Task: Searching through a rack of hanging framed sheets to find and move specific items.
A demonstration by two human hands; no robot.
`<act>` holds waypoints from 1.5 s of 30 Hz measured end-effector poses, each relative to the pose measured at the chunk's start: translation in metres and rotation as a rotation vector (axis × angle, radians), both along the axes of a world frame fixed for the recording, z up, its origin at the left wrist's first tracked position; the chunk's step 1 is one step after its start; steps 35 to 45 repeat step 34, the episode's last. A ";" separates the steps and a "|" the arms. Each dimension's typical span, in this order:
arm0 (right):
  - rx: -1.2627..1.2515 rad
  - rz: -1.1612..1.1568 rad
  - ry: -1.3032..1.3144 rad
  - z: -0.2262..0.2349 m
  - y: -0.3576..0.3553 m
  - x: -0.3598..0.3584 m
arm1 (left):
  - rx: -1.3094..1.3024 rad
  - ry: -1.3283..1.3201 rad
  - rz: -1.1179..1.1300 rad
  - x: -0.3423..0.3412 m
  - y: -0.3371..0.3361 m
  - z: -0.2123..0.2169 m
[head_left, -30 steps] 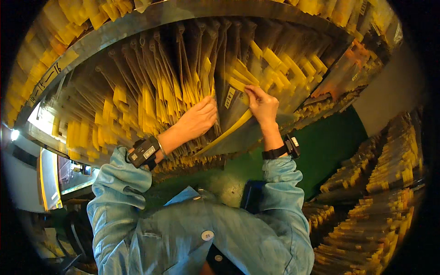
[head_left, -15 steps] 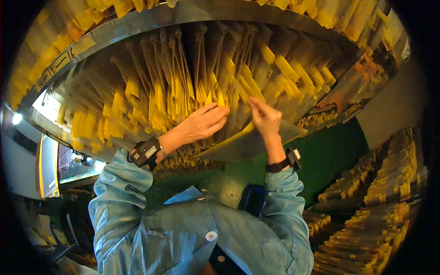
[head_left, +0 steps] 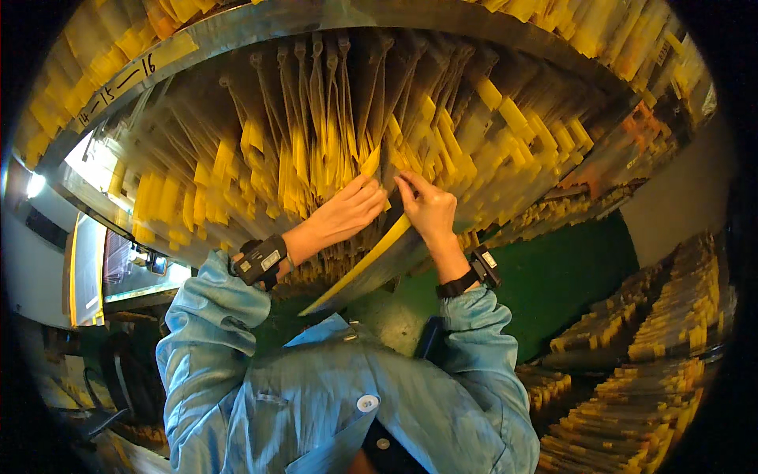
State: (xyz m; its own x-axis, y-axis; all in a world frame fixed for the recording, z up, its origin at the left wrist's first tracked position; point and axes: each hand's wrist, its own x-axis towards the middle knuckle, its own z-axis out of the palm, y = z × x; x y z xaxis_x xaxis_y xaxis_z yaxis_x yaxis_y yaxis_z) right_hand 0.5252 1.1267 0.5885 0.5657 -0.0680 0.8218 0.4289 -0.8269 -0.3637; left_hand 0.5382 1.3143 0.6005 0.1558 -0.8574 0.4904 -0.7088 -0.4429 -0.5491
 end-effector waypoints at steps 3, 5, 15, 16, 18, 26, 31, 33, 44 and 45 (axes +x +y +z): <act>0.044 -0.044 0.031 -0.002 0.001 0.004 | 0.163 -0.048 0.120 0.002 -0.001 -0.004; 0.053 -0.096 0.033 -0.002 0.001 0.006 | 0.242 -0.193 0.147 0.000 -0.001 -0.002; 0.123 -0.218 -0.016 -0.011 -0.012 0.017 | 0.224 -0.131 0.179 -0.005 0.008 0.003; 0.116 -0.207 -0.013 -0.010 -0.012 0.018 | 0.209 -0.098 0.164 -0.005 0.007 0.001; 0.114 -0.228 -0.009 -0.011 -0.013 0.018 | 0.231 -0.039 0.205 -0.006 0.000 0.001; 0.134 -0.220 0.015 -0.006 -0.009 0.015 | 0.231 -0.073 0.186 -0.001 0.004 -0.010; 0.135 -0.235 0.069 -0.005 -0.009 0.012 | 0.243 -0.103 0.216 -0.004 0.003 -0.009; 0.121 -0.265 0.098 -0.004 -0.011 0.010 | 0.251 -0.092 0.207 -0.003 0.002 -0.008; 0.128 -0.210 0.079 -0.005 -0.013 0.012 | 0.250 -0.093 0.201 -0.003 0.000 -0.008; 0.128 -0.210 0.079 -0.005 -0.013 0.012 | 0.250 -0.093 0.201 -0.003 0.000 -0.008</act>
